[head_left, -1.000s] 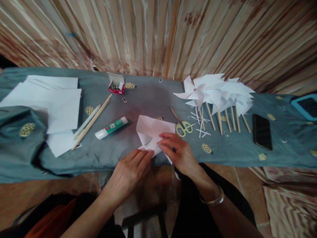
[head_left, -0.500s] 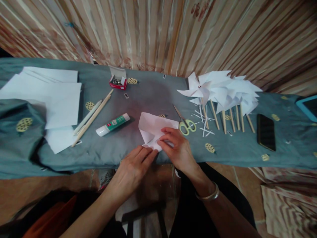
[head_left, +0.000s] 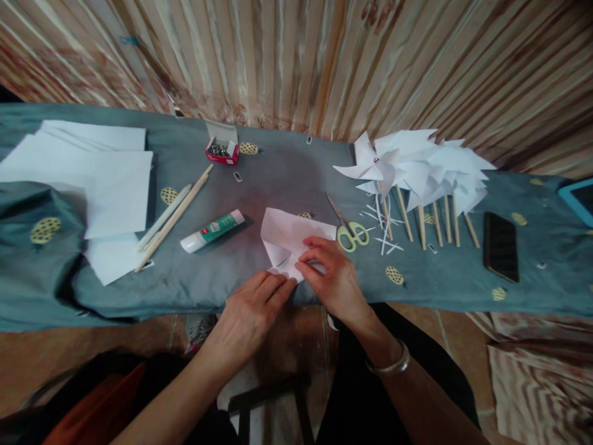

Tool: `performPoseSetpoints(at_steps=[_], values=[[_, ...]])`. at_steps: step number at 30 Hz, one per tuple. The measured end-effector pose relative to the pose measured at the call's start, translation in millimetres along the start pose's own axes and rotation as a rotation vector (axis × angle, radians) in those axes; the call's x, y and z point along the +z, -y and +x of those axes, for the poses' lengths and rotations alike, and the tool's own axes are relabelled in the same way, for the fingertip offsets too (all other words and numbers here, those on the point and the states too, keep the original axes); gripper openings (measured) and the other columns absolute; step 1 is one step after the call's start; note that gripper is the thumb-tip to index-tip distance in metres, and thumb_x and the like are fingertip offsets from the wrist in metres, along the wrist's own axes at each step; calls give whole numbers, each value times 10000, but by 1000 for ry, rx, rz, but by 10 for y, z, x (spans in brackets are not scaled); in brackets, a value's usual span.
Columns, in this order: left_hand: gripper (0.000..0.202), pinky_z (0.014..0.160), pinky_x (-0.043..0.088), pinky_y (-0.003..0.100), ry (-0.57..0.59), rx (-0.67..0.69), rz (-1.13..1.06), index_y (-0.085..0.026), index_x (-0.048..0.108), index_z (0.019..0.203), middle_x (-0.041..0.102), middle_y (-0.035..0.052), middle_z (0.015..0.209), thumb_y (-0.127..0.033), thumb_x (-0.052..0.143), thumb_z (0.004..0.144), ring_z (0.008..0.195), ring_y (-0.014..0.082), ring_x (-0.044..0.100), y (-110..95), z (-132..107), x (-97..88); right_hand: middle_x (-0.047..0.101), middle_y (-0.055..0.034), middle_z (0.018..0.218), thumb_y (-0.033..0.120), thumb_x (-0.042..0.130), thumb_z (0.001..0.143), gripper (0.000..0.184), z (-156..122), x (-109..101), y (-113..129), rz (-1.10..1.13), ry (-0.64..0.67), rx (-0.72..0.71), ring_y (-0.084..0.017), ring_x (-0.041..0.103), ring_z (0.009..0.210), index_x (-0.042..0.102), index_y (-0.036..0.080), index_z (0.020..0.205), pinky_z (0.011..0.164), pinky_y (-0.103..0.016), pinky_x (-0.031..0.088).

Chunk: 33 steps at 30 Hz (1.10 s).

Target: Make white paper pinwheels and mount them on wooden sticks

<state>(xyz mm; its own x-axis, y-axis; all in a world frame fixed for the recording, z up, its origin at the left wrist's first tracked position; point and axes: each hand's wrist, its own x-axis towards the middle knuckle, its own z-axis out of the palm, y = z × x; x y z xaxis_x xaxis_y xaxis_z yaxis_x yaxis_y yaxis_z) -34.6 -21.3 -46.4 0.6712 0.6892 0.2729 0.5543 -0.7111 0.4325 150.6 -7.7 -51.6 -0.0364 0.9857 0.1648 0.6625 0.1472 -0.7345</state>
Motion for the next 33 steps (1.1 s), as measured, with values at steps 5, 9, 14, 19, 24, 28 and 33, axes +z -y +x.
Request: performPoseSetpoints(at_steps=[5,9,14,19,24,28,33], values=[[281,820,566,358,-8,1,0,-116,555,1186,652,99,1055,-118,406,947,930,213,590,6,-5,8,653,-68,1104,203,611,824,72,1,-3,11,-1,5,6,-226,586,1068,650,222,766,972,-419,454],[274,821,564,363,-5,5,1,-96,563,1172,651,111,1048,-116,416,942,932,220,586,11,-5,4,655,-78,1099,189,609,822,75,1,2,17,-10,-4,-2,-225,590,1055,643,214,760,963,-413,459],[280,827,561,359,-5,4,-22,-108,568,1177,649,107,1061,-115,422,937,941,221,585,14,-5,5,662,-79,1091,168,606,813,88,2,8,24,-19,-13,0,-226,593,1048,638,210,742,954,-410,463],[278,823,561,367,3,-9,-31,-113,573,1176,646,106,1067,-116,441,931,937,223,583,23,-11,16,661,-71,1092,167,595,819,96,-3,7,31,-25,-22,-5,-224,595,1046,645,217,754,958,-415,465],[273,821,561,358,11,-5,-27,-109,575,1167,646,103,1062,-114,431,935,936,220,582,20,-1,13,648,-80,1123,153,585,840,120,-16,26,11,-61,-20,-49,-223,587,1041,690,208,858,943,-410,482],[271,817,563,359,18,-8,-25,-104,574,1166,644,104,1058,-116,438,932,929,219,578,16,6,13,606,-85,1192,147,529,876,212,-32,42,0,-119,0,-107,-219,569,1047,705,220,968,938,-418,491],[275,809,566,374,8,-7,-18,-93,582,1147,647,113,1038,-83,441,911,914,223,581,13,17,21,549,-118,1263,92,408,892,338,-75,36,35,-275,66,-185,-246,501,1126,685,189,1060,962,-435,473]])
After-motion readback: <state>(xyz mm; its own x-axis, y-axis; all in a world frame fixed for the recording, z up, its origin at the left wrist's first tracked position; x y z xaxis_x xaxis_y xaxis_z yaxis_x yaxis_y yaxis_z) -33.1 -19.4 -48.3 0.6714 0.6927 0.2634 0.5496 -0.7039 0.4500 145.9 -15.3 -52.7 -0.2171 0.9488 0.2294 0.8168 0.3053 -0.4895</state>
